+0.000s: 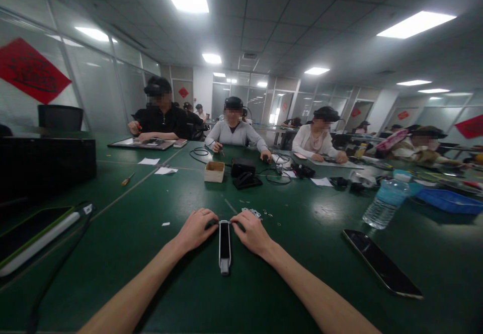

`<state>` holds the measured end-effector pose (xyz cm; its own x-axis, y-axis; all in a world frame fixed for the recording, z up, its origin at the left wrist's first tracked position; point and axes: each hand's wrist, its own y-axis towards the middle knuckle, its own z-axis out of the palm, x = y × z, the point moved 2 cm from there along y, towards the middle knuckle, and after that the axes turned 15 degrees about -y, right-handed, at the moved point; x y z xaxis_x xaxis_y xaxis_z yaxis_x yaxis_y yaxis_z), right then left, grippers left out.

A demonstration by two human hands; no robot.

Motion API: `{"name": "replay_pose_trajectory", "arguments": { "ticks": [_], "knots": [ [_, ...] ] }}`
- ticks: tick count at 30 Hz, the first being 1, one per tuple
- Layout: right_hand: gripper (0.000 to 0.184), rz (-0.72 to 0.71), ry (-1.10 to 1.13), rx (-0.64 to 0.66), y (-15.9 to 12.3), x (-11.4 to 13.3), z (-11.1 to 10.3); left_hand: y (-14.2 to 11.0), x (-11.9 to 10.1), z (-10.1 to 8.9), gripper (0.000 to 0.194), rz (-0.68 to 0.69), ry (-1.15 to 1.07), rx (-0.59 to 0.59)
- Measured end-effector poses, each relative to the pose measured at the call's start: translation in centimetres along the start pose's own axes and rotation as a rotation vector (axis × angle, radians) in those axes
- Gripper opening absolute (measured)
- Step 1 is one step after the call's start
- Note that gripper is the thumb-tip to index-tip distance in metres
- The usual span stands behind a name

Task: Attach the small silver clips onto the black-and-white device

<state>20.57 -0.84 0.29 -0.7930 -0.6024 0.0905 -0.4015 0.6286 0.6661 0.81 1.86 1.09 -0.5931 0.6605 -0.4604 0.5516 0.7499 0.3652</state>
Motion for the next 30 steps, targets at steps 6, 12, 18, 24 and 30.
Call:
{"name": "replay_pose_trajectory", "arguments": {
  "ticks": [6,12,18,24,30],
  "knots": [
    [0.015,0.017,0.007,0.027,0.1,0.2,-0.3,0.0,0.0,0.1,0.014,0.009,0.0,-0.011],
    [0.015,0.023,0.007,0.038,0.2,0.2,-0.4,0.0,-0.2,0.0,0.013,-0.008,-0.011,-0.005],
    [0.015,0.03,0.034,0.027,0.0,0.0,-0.2,0.0,-0.5,-0.2,0.016,-0.012,0.001,0.021],
    [0.017,0.108,0.116,0.026,0.1,-0.1,-0.2,-0.1,0.0,-0.5,0.023,0.035,-0.059,-0.025],
    [0.018,0.244,0.255,0.061,0.4,0.4,-0.9,-0.2,-1.0,-0.7,0.022,0.121,-0.102,-0.096]
  ]
}}
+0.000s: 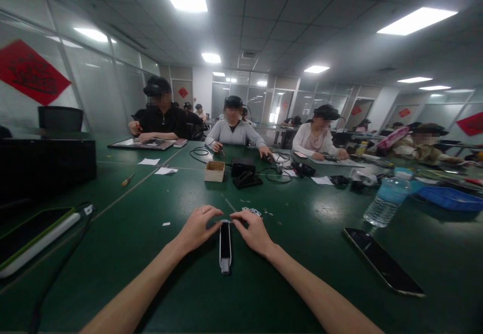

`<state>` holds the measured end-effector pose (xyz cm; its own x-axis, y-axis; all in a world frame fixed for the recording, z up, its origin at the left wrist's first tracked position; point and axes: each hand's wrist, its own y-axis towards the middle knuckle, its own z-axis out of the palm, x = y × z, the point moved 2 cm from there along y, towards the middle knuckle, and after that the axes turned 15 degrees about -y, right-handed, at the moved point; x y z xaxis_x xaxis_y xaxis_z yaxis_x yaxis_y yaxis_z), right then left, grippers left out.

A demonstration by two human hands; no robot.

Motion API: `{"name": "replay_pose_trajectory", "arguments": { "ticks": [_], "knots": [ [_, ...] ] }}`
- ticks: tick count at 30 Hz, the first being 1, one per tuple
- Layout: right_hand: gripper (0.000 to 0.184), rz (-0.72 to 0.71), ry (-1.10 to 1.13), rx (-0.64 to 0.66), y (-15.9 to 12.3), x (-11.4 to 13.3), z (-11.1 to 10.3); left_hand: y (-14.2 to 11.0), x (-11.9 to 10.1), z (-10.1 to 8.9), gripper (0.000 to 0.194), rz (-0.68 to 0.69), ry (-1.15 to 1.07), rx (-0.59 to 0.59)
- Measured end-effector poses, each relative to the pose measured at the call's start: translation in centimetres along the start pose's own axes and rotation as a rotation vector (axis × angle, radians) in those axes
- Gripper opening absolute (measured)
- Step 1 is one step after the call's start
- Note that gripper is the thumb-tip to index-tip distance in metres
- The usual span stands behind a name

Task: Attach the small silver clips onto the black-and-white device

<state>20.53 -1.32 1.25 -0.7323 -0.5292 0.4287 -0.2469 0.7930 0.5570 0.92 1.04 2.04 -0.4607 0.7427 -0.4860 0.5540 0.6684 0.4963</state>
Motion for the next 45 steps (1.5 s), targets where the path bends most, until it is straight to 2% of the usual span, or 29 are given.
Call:
{"name": "replay_pose_trajectory", "arguments": {
  "ticks": [4,8,21,24,27,32,36,41,45],
  "knots": [
    [0.019,0.072,0.116,0.01,-0.1,0.3,0.4,0.2,-1.2,0.5,0.015,0.06,-0.026,0.0],
    [0.019,0.073,0.196,0.017,-0.1,0.6,0.7,0.3,-1.9,0.9,0.012,0.097,-0.027,0.002],
    [0.013,0.05,0.2,-0.016,-0.2,1.0,0.4,0.4,-1.4,0.9,0.012,0.118,-0.009,0.01],
    [0.012,0.048,0.124,-0.049,0.0,0.2,0.1,0.4,-0.6,0.1,0.011,0.058,0.003,-0.011],
    [0.013,0.078,0.023,-0.057,0.2,-1.2,-0.3,0.3,0.8,-0.9,0.011,-0.059,0.013,-0.018],
    [0.013,0.095,-0.117,0.06,0.2,-2.4,-0.6,-0.1,1.9,-1.6,0.011,-0.204,-0.025,0.092],
    [0.012,0.06,-0.189,0.14,0.0,-2.3,-0.2,-0.1,1.6,-1.2,0.014,-0.244,-0.101,0.165],
    [0.012,0.038,-0.19,0.174,0.0,-2.3,0.0,-0.1,1.5,-1.1,0.016,-0.231,-0.149,0.155],
    [0.012,0.048,-0.198,0.205,0.1,-2.1,-0.1,0.0,1.6,-1.0,0.017,-0.272,-0.159,0.171]
  ]
}}
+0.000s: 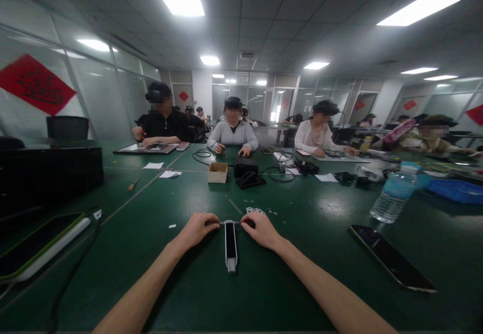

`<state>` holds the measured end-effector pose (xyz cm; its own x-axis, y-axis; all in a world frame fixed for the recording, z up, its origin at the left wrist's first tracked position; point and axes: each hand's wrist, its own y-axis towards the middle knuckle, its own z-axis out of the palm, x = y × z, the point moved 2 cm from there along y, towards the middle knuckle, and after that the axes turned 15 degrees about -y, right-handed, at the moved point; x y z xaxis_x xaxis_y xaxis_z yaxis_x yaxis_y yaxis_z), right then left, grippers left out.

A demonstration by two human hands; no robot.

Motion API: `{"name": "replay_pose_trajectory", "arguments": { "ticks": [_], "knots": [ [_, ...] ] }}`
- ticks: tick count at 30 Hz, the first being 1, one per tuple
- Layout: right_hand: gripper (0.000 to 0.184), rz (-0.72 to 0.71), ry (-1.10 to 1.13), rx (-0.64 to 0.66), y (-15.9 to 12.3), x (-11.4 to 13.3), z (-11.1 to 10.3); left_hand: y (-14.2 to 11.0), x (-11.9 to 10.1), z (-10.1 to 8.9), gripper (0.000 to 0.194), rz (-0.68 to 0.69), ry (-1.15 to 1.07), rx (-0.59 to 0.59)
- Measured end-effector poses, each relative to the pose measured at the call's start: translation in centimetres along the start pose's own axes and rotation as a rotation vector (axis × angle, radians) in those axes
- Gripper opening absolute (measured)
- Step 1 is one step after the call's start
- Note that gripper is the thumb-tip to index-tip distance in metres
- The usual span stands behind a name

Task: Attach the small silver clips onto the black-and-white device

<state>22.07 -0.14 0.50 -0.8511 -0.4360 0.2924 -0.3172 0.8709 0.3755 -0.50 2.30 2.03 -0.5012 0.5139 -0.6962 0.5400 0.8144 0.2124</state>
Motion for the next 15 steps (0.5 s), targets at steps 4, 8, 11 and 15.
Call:
{"name": "replay_pose_trajectory", "arguments": {
  "ticks": [4,8,11,15],
  "knots": [
    [0.013,0.003,-0.003,0.022,0.05,0.27,-0.24,0.05,-0.1,0.09,0.018,-0.019,-0.009,-0.012],
    [0.012,-0.005,0.004,0.027,0.07,0.35,-0.31,0.12,-0.03,0.25,0.018,-0.014,-0.025,-0.024],
    [0.012,-0.006,-0.002,0.022,0.09,0.23,-0.14,0.15,-0.05,0.34,0.018,-0.02,-0.024,-0.029],
    [0.012,-0.006,-0.006,0.015,0.14,0.08,0.16,0.08,-0.23,0.36,0.019,-0.036,-0.025,-0.04]
  ]
}}
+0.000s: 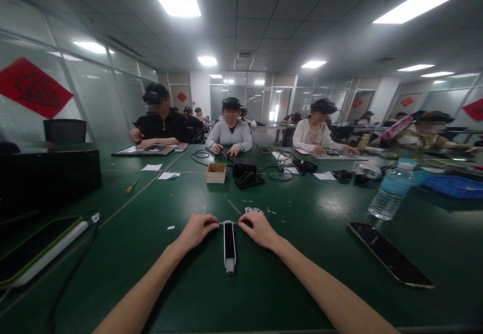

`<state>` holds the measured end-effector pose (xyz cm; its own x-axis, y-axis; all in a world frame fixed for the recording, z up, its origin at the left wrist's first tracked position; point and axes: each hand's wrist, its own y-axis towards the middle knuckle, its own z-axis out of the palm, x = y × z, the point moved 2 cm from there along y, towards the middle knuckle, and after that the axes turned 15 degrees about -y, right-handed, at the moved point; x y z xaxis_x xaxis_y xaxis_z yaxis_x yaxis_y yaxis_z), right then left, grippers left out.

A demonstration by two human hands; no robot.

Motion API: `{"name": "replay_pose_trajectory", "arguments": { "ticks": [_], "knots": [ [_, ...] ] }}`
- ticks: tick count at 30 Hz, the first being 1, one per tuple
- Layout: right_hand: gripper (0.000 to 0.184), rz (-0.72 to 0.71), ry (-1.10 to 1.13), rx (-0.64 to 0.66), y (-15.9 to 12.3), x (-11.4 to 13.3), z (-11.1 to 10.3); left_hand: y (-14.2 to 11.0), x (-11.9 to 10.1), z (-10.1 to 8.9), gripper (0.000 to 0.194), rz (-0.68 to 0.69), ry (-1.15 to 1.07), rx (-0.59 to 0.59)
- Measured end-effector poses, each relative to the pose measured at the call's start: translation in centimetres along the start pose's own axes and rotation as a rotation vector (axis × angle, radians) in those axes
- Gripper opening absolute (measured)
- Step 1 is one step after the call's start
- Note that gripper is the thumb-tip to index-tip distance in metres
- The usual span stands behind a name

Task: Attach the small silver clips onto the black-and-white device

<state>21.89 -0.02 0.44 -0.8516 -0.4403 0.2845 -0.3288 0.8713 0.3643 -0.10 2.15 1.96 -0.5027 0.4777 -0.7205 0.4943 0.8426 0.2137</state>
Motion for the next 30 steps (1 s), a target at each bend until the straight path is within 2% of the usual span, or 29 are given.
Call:
{"name": "replay_pose_trajectory", "arguments": {
  "ticks": [8,16,30],
  "knots": [
    [0.012,0.003,0.001,0.004,0.13,0.04,0.05,-0.02,-0.13,0.16,0.023,-0.051,-0.047,-0.02],
    [0.011,-0.004,-0.004,0.008,0.32,0.44,-0.19,0.23,0.29,0.56,0.023,-0.036,-0.053,-0.023],
    [0.012,-0.006,-0.004,0.015,0.26,0.24,-0.05,0.08,-0.26,0.41,0.022,-0.043,-0.053,-0.02]
  ]
}}
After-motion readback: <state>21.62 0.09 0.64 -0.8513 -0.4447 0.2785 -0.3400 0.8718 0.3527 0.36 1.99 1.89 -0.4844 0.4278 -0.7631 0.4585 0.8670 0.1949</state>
